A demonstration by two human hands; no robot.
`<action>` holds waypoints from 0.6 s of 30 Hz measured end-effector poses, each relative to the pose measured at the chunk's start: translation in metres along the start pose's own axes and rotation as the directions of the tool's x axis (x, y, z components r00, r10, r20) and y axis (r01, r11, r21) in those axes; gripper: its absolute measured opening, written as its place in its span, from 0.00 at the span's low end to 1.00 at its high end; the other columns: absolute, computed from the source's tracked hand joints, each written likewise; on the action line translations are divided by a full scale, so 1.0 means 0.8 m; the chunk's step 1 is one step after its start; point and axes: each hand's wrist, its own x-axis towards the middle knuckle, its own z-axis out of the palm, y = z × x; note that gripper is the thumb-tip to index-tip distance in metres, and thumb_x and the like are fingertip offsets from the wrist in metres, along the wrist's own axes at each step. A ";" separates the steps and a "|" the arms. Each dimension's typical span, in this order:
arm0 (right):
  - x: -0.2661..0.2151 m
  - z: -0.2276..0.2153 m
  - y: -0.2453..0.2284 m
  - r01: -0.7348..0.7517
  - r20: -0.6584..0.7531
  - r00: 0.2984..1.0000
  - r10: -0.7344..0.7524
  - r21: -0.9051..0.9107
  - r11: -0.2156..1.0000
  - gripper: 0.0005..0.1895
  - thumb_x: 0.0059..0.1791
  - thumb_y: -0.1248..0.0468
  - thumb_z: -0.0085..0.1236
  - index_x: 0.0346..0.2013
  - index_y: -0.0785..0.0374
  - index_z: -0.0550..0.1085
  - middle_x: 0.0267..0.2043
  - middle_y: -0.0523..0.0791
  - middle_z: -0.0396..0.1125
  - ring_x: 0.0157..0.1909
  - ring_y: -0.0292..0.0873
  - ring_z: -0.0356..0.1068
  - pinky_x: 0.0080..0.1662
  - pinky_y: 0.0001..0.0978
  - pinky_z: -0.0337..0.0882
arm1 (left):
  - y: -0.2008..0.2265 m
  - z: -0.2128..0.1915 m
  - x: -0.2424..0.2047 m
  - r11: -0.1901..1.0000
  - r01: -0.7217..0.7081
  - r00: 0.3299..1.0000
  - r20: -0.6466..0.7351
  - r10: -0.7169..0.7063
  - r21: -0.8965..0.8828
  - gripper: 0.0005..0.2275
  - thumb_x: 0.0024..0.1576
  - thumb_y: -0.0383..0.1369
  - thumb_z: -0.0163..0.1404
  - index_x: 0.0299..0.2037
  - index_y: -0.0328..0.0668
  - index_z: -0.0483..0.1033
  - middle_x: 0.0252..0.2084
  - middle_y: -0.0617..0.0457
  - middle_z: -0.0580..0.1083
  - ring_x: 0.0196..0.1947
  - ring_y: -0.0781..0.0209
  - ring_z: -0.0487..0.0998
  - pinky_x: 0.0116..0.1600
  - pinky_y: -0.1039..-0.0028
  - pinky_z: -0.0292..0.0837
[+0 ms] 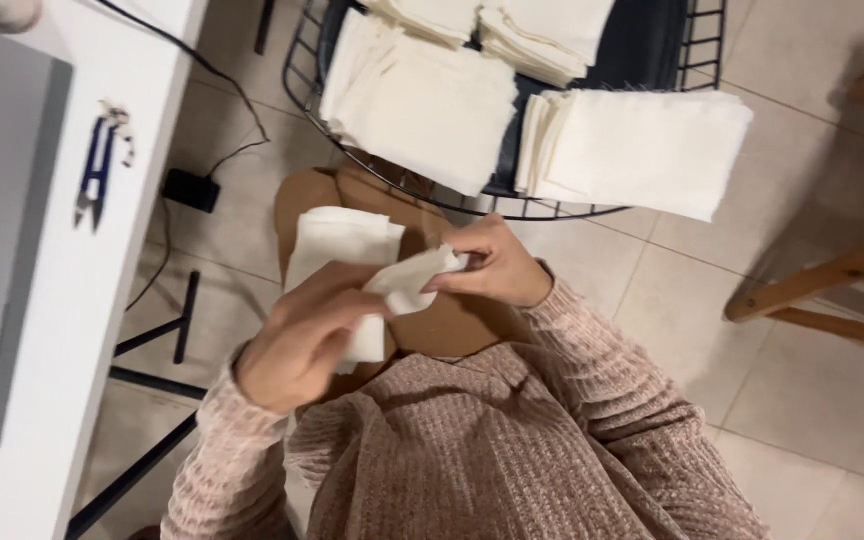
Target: Sorting and stacking small pieces of white fabric while sitting in a workspace.
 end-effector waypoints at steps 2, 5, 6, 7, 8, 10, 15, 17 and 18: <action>-0.018 -0.018 -0.012 -0.060 -0.021 0.998 0.058 -0.084 0.995 0.08 0.44 0.63 0.71 0.24 0.57 0.78 0.16 0.37 0.63 0.20 0.32 0.62 0.28 0.21 0.64 | 0.030 0.006 0.051 0.998 -0.031 0.998 0.048 0.028 0.060 0.16 0.56 0.23 0.39 0.51 0.37 0.76 0.48 0.35 0.73 0.40 0.42 0.77 0.40 0.59 0.78; -0.067 -0.066 -0.007 -0.152 -0.064 0.988 0.141 -0.256 0.955 0.09 0.42 0.61 0.73 0.31 0.60 0.80 0.19 0.43 0.67 0.22 0.36 0.66 0.29 0.27 0.68 | 0.034 0.032 0.097 0.997 -0.035 0.998 0.060 0.031 0.074 0.13 0.61 0.27 0.45 0.53 0.42 0.77 0.50 0.41 0.74 0.44 0.43 0.79 0.44 0.59 0.78; -0.086 -0.083 -0.002 -0.186 -0.063 0.983 0.175 -0.333 0.924 0.14 0.41 0.60 0.75 0.33 0.63 0.79 0.21 0.47 0.69 0.23 0.39 0.69 0.29 0.32 0.70 | 0.032 0.044 0.105 0.999 0.013 1.000 0.011 -0.014 0.033 0.14 0.61 0.24 0.46 0.54 0.46 0.78 0.51 0.44 0.74 0.43 0.46 0.79 0.44 0.61 0.78; -0.107 -0.112 -0.009 -0.187 -0.069 0.982 0.174 -0.343 0.920 0.14 0.41 0.60 0.75 0.33 0.63 0.79 0.21 0.47 0.69 0.23 0.39 0.69 0.29 0.32 0.70 | 0.013 0.060 0.114 1.000 0.002 1.000 0.013 -0.003 0.027 0.14 0.61 0.24 0.46 0.54 0.46 0.78 0.51 0.44 0.74 0.43 0.46 0.79 0.44 0.61 0.78; -0.127 -0.141 -0.015 -0.293 -0.129 0.956 0.263 -0.372 0.881 0.12 0.40 0.63 0.74 0.33 0.64 0.80 0.23 0.48 0.72 0.27 0.41 0.72 0.32 0.33 0.71 | -0.006 0.075 0.123 0.999 0.040 0.999 -0.019 -0.041 -0.019 0.14 0.63 0.27 0.45 0.57 0.48 0.77 0.51 0.44 0.74 0.44 0.46 0.79 0.46 0.60 0.77; -0.162 -0.197 -0.034 -0.393 -0.181 0.919 0.349 -0.396 0.830 0.11 0.39 0.67 0.74 0.33 0.65 0.81 0.25 0.49 0.74 0.30 0.42 0.75 0.34 0.34 0.73 | -0.030 0.101 0.146 0.995 0.079 0.995 -0.059 -0.083 -0.066 0.15 0.64 0.31 0.43 0.60 0.51 0.76 0.51 0.44 0.75 0.45 0.45 0.79 0.48 0.59 0.76; -0.138 -0.262 -0.100 -0.643 -0.663 0.650 0.373 -0.217 0.735 0.08 0.49 0.68 0.66 0.40 0.66 0.76 0.28 0.42 0.68 0.23 0.30 0.58 0.27 0.17 0.59 | -0.083 0.170 0.225 0.948 0.289 0.953 -0.052 -0.298 -0.133 0.29 0.54 0.14 0.50 0.66 0.52 0.65 0.56 0.52 0.69 0.25 0.74 0.64 0.33 0.87 0.71; -0.130 -0.273 -0.080 -0.661 -0.677 0.661 0.324 -0.320 0.679 0.12 0.49 0.70 0.67 0.44 0.71 0.76 0.31 0.46 0.70 0.25 0.33 0.62 0.27 0.19 0.62 | -0.129 0.203 0.245 0.939 0.336 0.938 -0.062 -0.341 -0.075 0.30 0.54 0.15 0.51 0.66 0.55 0.64 0.61 0.52 0.68 0.41 0.67 0.70 0.45 0.83 0.75; -0.122 -0.279 -0.069 -0.677 -0.693 0.667 0.273 -0.410 0.611 0.15 0.48 0.72 0.68 0.48 0.75 0.76 0.34 0.51 0.72 0.26 0.37 0.65 0.26 0.21 0.65 | -0.154 0.216 0.257 0.923 0.384 0.921 -0.065 -0.384 -0.017 0.31 0.53 0.16 0.52 0.66 0.58 0.62 0.66 0.53 0.66 0.56 0.60 0.76 0.57 0.78 0.79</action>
